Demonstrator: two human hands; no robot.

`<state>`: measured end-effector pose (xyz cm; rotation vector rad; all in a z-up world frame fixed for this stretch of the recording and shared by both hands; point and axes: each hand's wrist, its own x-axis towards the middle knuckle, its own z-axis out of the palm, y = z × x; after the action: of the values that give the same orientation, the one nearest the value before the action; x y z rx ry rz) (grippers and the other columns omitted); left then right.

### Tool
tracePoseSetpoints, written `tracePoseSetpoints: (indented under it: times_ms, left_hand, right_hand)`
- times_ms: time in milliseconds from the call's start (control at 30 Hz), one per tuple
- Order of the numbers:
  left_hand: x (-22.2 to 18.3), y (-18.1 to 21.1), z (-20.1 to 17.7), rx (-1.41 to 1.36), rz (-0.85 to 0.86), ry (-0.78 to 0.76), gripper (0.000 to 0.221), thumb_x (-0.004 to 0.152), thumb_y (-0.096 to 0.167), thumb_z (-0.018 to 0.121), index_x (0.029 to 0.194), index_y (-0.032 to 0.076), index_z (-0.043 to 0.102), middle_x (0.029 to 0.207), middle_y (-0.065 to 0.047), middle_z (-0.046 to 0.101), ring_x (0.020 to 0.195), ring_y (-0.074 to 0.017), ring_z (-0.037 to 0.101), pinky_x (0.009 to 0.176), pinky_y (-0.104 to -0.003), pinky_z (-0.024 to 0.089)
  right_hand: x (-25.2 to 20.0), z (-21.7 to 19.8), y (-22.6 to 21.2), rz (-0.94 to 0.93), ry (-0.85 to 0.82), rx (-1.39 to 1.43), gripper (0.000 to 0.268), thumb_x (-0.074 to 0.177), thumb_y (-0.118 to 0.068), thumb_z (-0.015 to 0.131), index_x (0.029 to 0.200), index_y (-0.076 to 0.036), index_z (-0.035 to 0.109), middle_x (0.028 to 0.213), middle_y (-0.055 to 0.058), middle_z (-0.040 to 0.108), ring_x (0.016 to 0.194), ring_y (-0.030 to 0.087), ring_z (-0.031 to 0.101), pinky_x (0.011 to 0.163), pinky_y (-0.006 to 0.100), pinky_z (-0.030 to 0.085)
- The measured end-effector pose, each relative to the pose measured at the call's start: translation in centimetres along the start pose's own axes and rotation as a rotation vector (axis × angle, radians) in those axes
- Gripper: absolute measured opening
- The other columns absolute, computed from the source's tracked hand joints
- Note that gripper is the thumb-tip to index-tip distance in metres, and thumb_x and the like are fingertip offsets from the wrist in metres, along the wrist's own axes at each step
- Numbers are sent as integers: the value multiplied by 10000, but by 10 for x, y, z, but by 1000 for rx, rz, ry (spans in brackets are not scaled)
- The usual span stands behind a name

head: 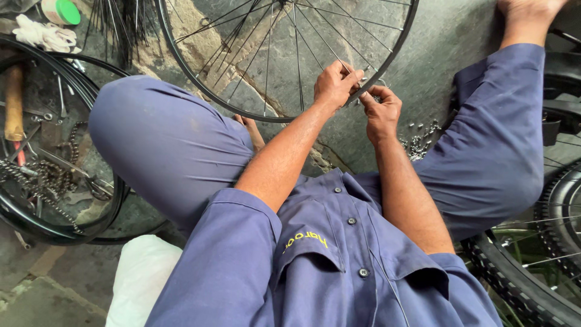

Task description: The person is threading spokes into a bicycle wheel rim and attaching spoke nipples by hand to secure them.

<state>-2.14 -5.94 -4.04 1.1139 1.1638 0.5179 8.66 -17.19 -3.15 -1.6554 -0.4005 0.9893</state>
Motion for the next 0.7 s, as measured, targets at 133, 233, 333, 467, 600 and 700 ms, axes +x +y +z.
tracePoseSetpoints:
  times_ms: [133,233,333,467,600,700]
  left_hand:
    - [-1,-12,-1,87,-22,-5,277,861,324,790,914,73,685,789,-31,772,698,-127,752,632,-301,588]
    - [9,-30,2,113,251,-1,311,811,254,824,985,60,655,869,-55,753,808,-165,736,731,-326,588]
    - [8,-36,6,-8,208,-66,377,780,223,798,1059,56,608,887,-54,727,833,-179,730,739,-340,598]
    - [5,-27,9,392,218,117,395,796,317,824,1029,58,637,824,-53,740,783,-209,726,720,-377,565]
    - [9,-32,-1,-12,150,-176,311,916,342,735,925,31,738,827,-108,770,775,-291,738,691,-455,597]
    - [8,-26,-1,541,269,79,370,880,422,744,879,54,710,742,-78,726,689,-241,716,616,-421,536]
  right_hand:
    - [3,-1,4,-18,-19,33,140,882,-62,834,964,-16,731,796,-19,669,624,45,542,538,208,406]
    - [13,-10,6,10,-1,-48,169,869,-44,865,928,-10,711,783,6,687,619,55,549,538,216,413]
    - [18,-13,4,45,-50,-2,167,855,-10,855,952,-19,719,812,-6,676,629,49,548,541,212,411]
    - [17,-14,-5,80,-163,195,173,884,9,858,1002,-18,734,848,1,698,636,52,550,555,205,413]
    - [15,-16,-12,2,-177,144,160,905,-6,868,1011,-11,749,868,5,695,679,59,567,588,211,420]
    - [12,-16,-17,25,-169,45,173,892,-42,902,992,-32,761,856,1,713,683,61,603,596,208,461]
